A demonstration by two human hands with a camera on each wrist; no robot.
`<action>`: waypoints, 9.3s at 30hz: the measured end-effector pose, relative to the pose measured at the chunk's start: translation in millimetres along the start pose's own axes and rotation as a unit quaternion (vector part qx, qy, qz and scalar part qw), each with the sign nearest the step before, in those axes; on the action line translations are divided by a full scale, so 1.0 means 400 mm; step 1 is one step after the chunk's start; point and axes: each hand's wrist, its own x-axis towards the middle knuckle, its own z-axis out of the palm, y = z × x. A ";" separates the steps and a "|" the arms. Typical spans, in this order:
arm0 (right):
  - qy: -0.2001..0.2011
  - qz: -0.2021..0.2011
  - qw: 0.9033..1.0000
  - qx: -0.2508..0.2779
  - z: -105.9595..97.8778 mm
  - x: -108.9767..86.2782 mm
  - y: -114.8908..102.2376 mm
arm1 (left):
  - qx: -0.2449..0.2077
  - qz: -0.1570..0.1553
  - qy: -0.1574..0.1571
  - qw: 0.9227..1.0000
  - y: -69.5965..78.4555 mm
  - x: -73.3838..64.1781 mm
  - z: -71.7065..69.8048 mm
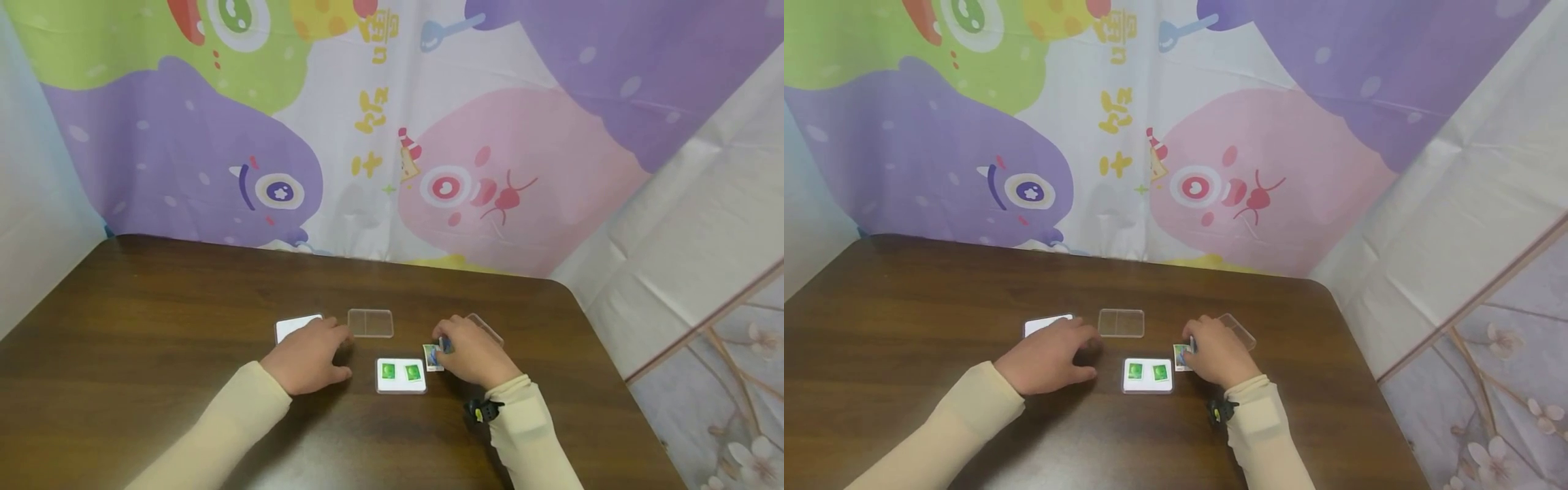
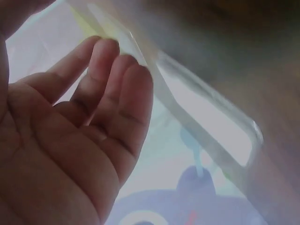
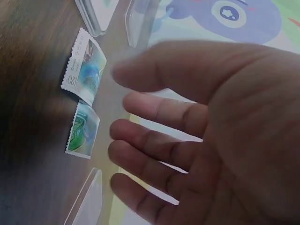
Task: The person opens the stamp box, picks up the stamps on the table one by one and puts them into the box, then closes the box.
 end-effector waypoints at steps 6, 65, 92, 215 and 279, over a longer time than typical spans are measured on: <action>-0.023 0.008 1.000 -0.014 0.008 -0.003 0.000 | 0.009 -0.032 0.019 0.999 -0.055 -0.001 -0.020; -0.040 0.024 0.999 0.022 0.014 0.000 -0.012 | 0.014 -0.009 -0.021 1.000 0.033 -0.008 0.017; -0.041 0.014 0.996 0.073 0.010 -0.003 -0.010 | 0.018 -0.012 -0.033 0.999 0.022 -0.011 -0.003; 0.111 0.015 0.992 0.058 0.007 0.002 -0.076 | -0.002 -0.007 -0.024 1.000 0.021 -0.004 0.022; 0.068 -0.073 0.990 0.098 0.126 0.047 -0.226 | -0.012 -0.018 -0.023 1.000 0.018 0.000 0.024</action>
